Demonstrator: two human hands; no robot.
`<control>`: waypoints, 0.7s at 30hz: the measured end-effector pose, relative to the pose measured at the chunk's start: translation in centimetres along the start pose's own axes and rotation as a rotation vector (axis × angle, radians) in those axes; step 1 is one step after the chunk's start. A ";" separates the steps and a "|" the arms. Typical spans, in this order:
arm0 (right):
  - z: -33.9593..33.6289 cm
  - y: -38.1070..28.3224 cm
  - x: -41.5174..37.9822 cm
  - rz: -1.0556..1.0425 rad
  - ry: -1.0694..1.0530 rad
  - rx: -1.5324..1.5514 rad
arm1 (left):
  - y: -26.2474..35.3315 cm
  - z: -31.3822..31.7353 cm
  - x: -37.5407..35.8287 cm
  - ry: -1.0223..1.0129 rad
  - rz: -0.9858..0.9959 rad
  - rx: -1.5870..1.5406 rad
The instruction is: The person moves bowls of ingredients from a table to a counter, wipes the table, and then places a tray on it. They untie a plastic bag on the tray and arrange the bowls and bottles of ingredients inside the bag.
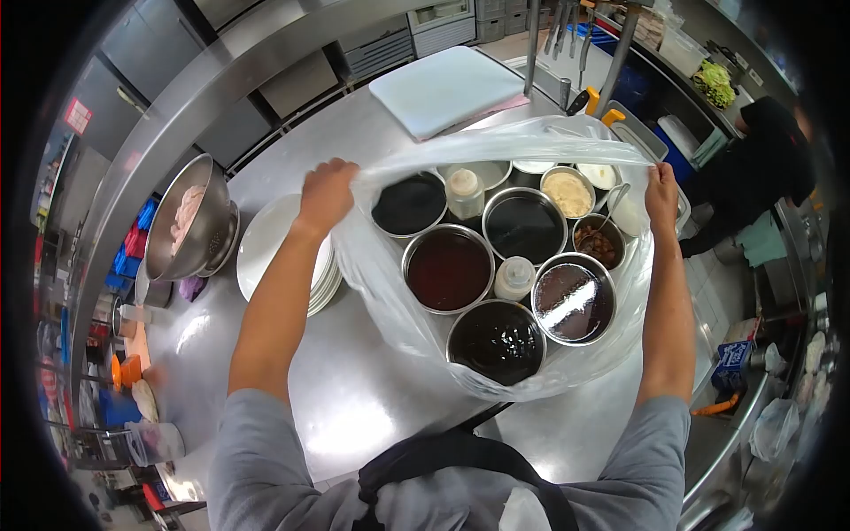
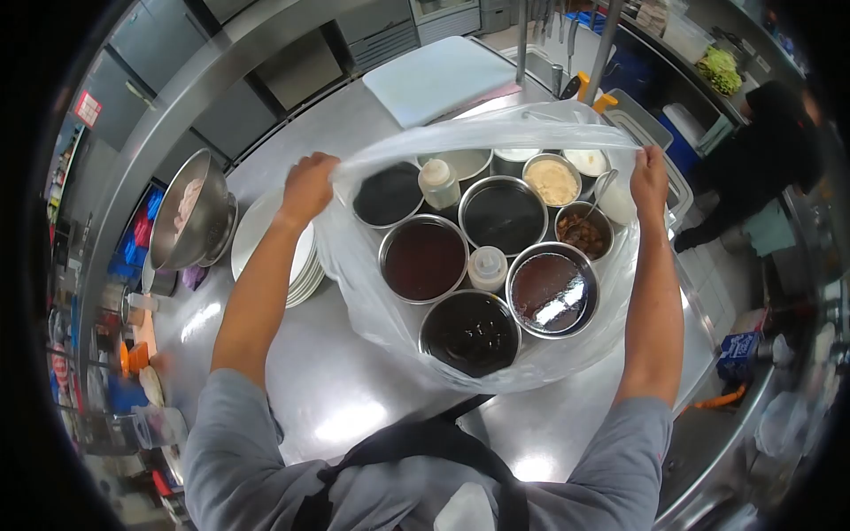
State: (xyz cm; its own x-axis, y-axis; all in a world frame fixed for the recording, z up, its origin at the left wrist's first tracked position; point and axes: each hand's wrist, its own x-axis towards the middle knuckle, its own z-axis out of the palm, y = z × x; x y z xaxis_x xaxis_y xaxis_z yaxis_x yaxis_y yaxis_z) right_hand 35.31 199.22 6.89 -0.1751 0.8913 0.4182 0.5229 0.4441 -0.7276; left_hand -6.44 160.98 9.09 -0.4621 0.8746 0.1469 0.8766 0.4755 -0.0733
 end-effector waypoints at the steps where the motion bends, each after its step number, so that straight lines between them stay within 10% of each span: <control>1: 0.2 -0.4 -0.2 -0.015 -0.007 -0.036 | 0.0 0.3 -0.2 -0.004 -0.006 0.000; 8: 0.2 -1.9 -1.3 -0.258 0.076 -0.272 | 3.3 -0.9 -2.5 0.440 0.065 0.240; 11: -0.5 -3.5 -2.2 -0.191 0.070 -0.368 | 4.5 -2.0 -4.8 0.283 -0.007 -0.343; 13: -0.1 -3.3 -1.8 -0.105 0.081 -0.127 | 5.2 -2.4 -6.1 -0.388 -0.046 -0.426; 21: 0.7 -3.2 -1.8 -0.080 0.087 -0.092 | 4.1 5.6 -8.1 -0.364 0.227 0.022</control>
State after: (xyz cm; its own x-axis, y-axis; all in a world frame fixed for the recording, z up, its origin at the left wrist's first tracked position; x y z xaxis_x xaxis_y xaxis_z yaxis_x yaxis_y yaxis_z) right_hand 33.36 196.28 8.02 -0.1479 0.8405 0.5213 0.5850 0.4993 -0.6391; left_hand 0.16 156.34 2.08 -0.2785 0.9317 -0.2332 0.9603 0.2656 -0.0857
